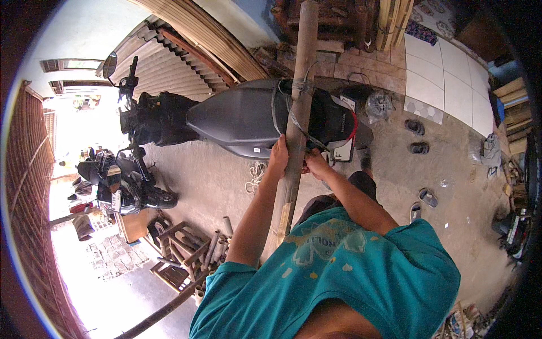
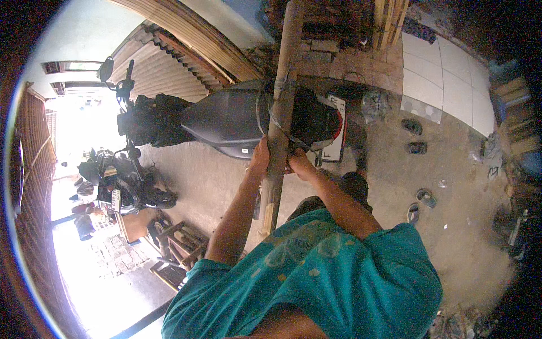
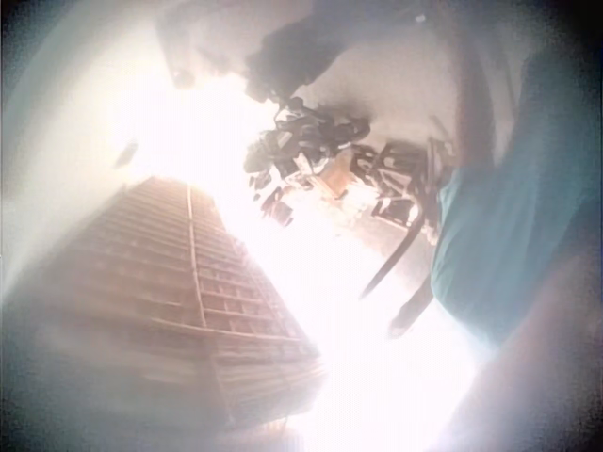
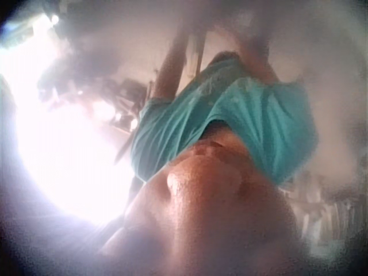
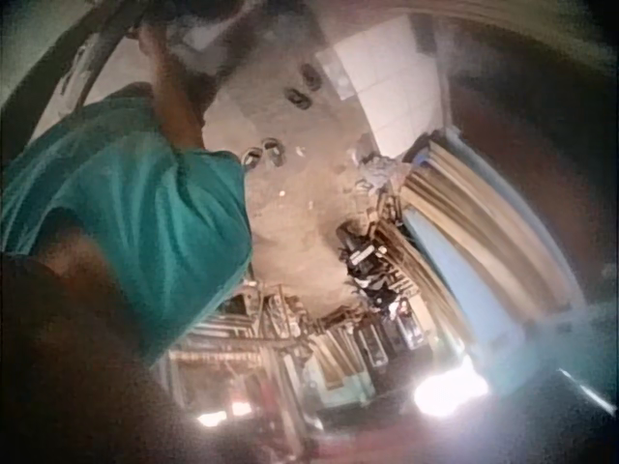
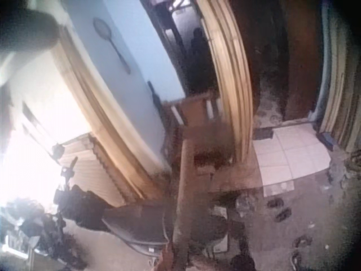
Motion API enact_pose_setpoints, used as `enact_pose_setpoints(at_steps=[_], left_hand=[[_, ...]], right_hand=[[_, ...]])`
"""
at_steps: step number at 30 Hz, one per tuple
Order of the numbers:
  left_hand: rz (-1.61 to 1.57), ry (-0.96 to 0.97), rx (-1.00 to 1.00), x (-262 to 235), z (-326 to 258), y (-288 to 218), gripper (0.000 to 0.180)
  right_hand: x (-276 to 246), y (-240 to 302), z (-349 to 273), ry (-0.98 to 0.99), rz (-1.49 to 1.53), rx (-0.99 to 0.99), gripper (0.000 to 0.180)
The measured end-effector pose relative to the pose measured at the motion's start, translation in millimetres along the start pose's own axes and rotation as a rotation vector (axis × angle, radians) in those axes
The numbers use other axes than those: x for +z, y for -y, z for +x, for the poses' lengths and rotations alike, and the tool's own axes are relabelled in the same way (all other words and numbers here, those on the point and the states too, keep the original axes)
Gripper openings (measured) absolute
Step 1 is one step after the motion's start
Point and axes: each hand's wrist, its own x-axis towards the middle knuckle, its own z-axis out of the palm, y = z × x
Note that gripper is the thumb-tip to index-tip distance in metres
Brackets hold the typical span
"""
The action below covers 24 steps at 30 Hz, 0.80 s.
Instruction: The person ties a long bamboo pole to the rear of a parked scooter using a thin strap. They repeatedly wrap and tighten the strap around the pole and scooter, adjusting the pole's position and securing it in place.
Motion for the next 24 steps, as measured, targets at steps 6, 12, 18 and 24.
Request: enact_pose_setpoints(at_steps=[6, 12, 18, 24], left_hand=[[-0.143, 0.128, -0.028, 1.5, 1.8, -1.1, 0.062], [-0.091, 0.139, 0.16, -22.2, 8.4, 34.2, 0.06], [0.249, -0.09, 0.379, 1.4, 41.9, 38.8, 0.066], [0.276, -0.079, 0.283, -15.1, 20.9, 44.1, 0.067]], right_hand=[[1.1, -16.1, 8.9, -0.13, 0.001, -0.136, 0.017], [4.9, -34.6, 12.5, -0.09, -0.115, -0.146, 0.018], [-38.0, -57.5, 42.6, -0.065, -0.087, -0.353, 0.026], [-32.1, -83.7, 58.1, -0.114, -0.253, -0.304, 0.029]])
